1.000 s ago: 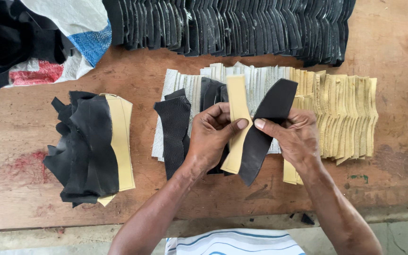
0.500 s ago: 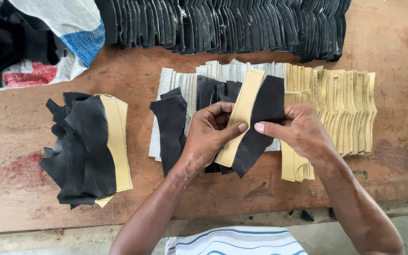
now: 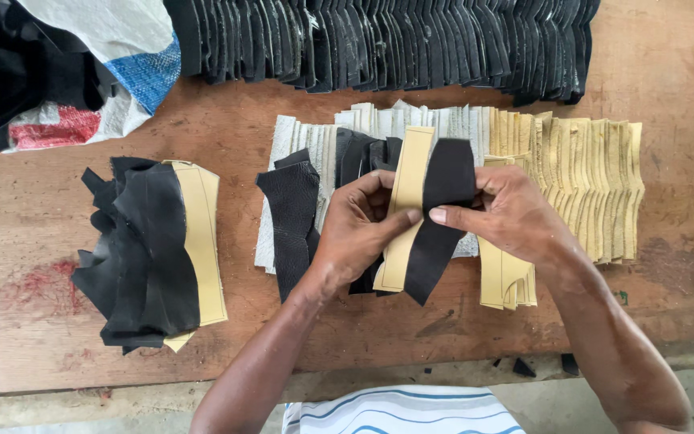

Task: The person repeatedly picks a black rubber piece and a beige cardboard template, aligns them edge-to-edge, and places the paired set aside. The process is repeated multiple times on a wooden workbench with stacks of parts and templates.

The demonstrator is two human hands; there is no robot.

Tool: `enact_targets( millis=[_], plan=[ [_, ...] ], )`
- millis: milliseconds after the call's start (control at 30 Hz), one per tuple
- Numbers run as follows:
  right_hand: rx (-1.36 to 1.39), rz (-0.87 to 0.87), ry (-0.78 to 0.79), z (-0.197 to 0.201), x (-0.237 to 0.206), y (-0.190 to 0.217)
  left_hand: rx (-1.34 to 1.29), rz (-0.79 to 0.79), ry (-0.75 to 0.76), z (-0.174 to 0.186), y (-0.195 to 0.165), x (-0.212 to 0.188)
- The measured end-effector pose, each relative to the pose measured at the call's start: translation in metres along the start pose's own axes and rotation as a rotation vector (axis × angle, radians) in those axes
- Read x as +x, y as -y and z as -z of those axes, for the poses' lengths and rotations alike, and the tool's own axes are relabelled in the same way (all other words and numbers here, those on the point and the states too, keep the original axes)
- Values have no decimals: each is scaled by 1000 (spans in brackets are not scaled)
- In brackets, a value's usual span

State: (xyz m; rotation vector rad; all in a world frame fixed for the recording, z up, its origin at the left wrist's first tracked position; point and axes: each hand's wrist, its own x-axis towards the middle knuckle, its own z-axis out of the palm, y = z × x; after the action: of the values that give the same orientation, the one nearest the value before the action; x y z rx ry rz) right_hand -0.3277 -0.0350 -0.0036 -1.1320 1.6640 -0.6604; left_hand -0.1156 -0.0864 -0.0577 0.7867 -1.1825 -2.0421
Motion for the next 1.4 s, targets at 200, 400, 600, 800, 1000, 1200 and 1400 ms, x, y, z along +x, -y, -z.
enact_targets(
  millis=[200, 400, 600, 800, 1000, 1200, 1400],
  plan=[
    [8, 46, -80, -10, 0, -6, -131, 35, -63, 0, 4, -1],
    [327, 231, -95, -20, 3, -16, -208, -28, -103, -2, 12, 1],
    [384, 217, -160, -28, -1, -21, -291, -37, -134, -4, 19, -1],
    [498, 256, -177, -36, -2, -22, -289, -66, -175, -7, 19, -1],
    [602, 283, -211, -45, -2, -22, -237, -105, -195, -10, 16, -5],
    [613, 285, -223, -45, -4, -24, -235, -124, -182, -9, 18, -5],
    [536, 255, -244, -44, -4, -24, -207, -81, -180, -7, 17, -3]
  ],
)
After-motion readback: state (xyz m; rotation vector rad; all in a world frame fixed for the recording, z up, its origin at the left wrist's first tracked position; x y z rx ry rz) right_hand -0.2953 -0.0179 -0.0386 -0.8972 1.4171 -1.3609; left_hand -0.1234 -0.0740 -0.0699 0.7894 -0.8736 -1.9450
